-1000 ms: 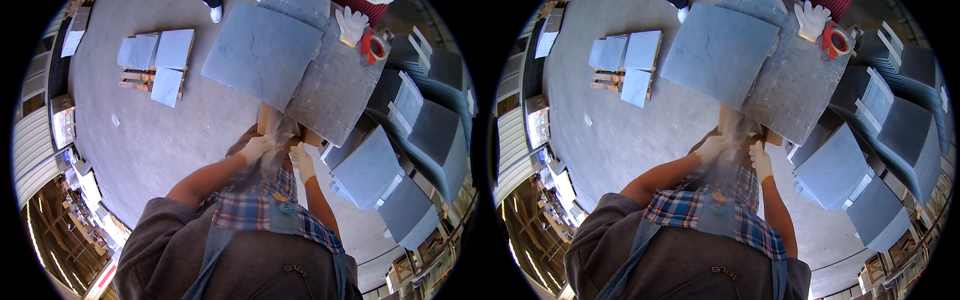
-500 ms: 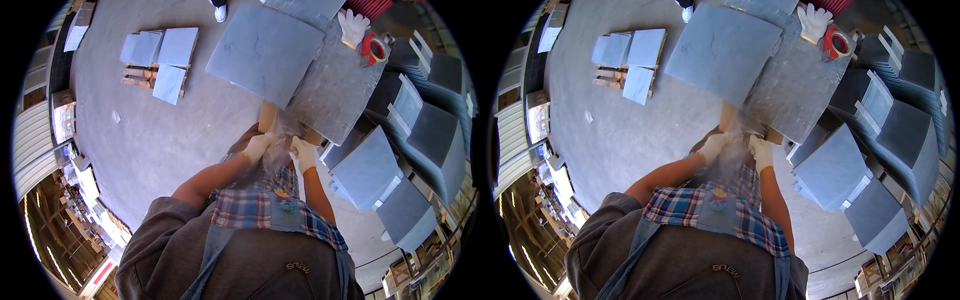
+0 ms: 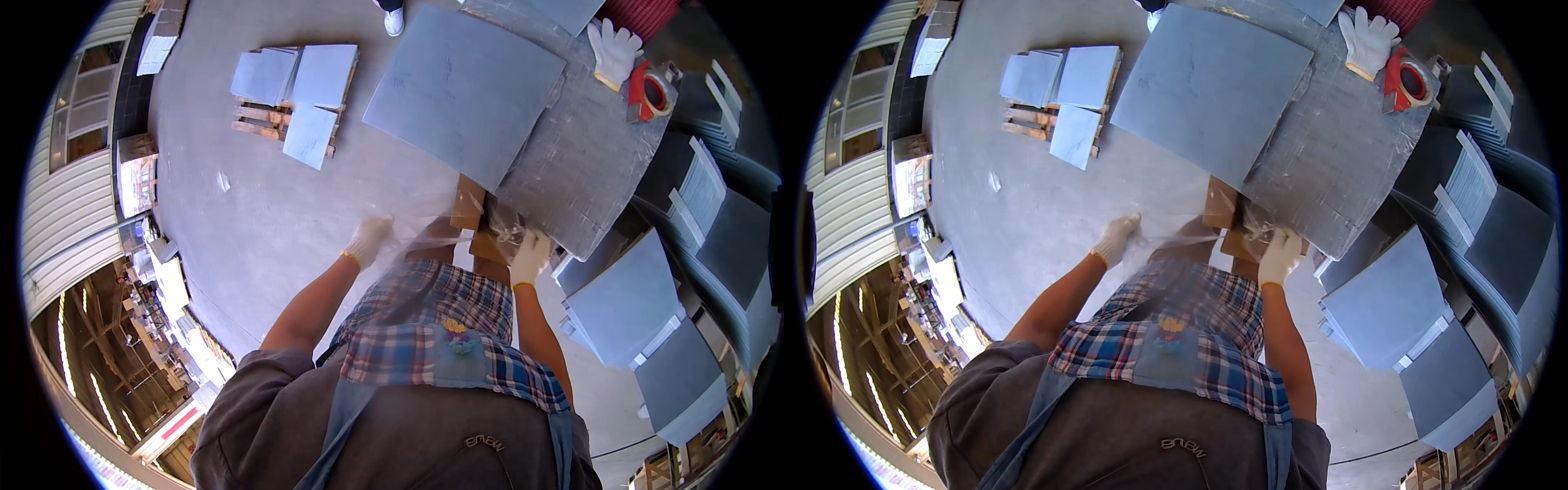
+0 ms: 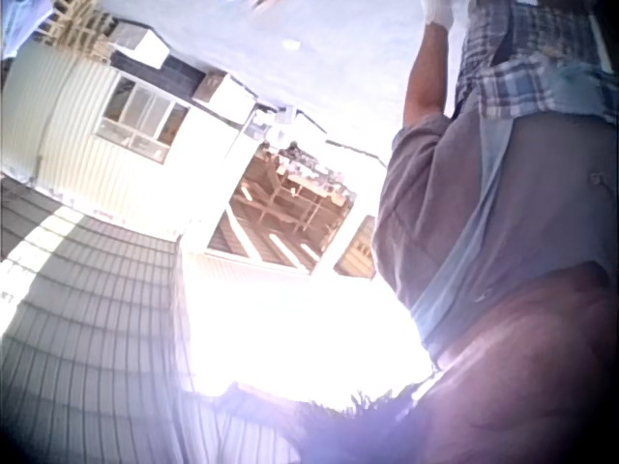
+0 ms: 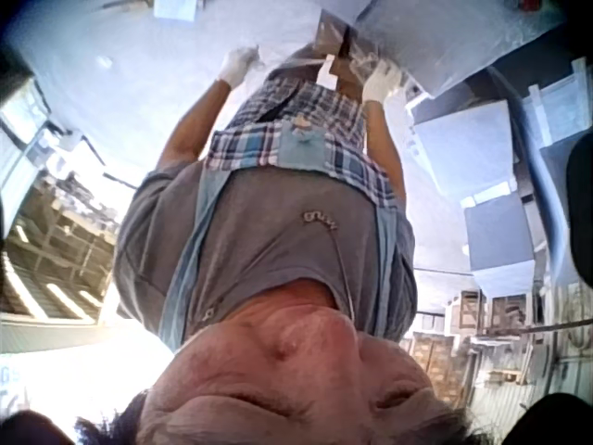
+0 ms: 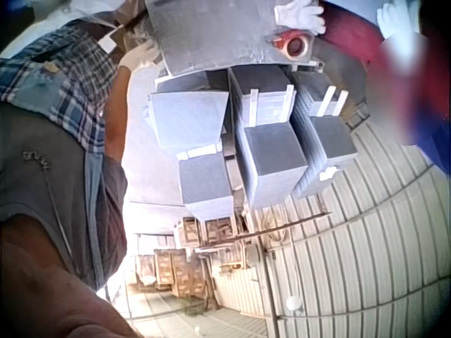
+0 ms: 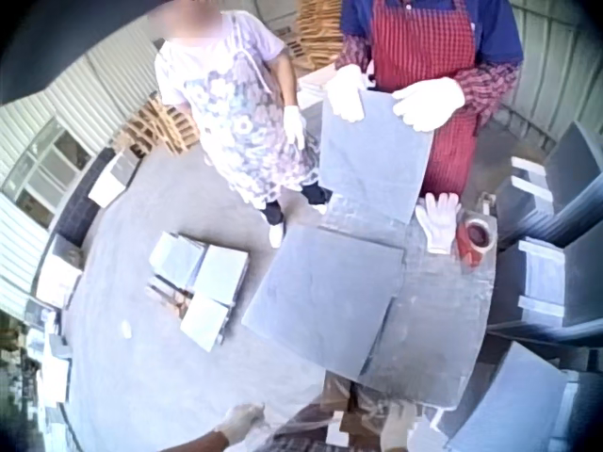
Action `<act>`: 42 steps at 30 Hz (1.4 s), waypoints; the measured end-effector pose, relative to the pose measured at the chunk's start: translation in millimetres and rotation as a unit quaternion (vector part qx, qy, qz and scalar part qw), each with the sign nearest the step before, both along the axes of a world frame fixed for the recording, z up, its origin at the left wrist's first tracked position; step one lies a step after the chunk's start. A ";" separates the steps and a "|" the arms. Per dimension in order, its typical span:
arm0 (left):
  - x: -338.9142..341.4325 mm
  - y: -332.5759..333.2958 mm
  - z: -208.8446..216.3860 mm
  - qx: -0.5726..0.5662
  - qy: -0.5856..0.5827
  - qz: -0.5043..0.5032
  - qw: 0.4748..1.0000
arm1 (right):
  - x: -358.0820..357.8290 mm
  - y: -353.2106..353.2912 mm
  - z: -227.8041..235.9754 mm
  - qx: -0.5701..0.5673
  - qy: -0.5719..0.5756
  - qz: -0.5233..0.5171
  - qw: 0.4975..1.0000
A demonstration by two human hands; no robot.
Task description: The person wraps gray rectangular tiles in plastic film and places them into white cardboard boxes. A coworker assists by handing over tiles and applying tape to seal the boxes. The packed boxes are stacked on a pallet.
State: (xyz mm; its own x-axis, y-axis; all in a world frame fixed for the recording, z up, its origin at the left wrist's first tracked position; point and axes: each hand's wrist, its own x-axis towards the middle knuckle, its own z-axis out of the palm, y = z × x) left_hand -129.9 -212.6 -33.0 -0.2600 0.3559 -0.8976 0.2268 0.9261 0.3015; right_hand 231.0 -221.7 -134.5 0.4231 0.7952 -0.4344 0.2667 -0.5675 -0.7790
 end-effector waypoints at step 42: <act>50.9 73.6 147.9 0.415 -0.253 -0.124 0.865 | -45.0 155.7 238.5 0.082 0.040 0.353 0.931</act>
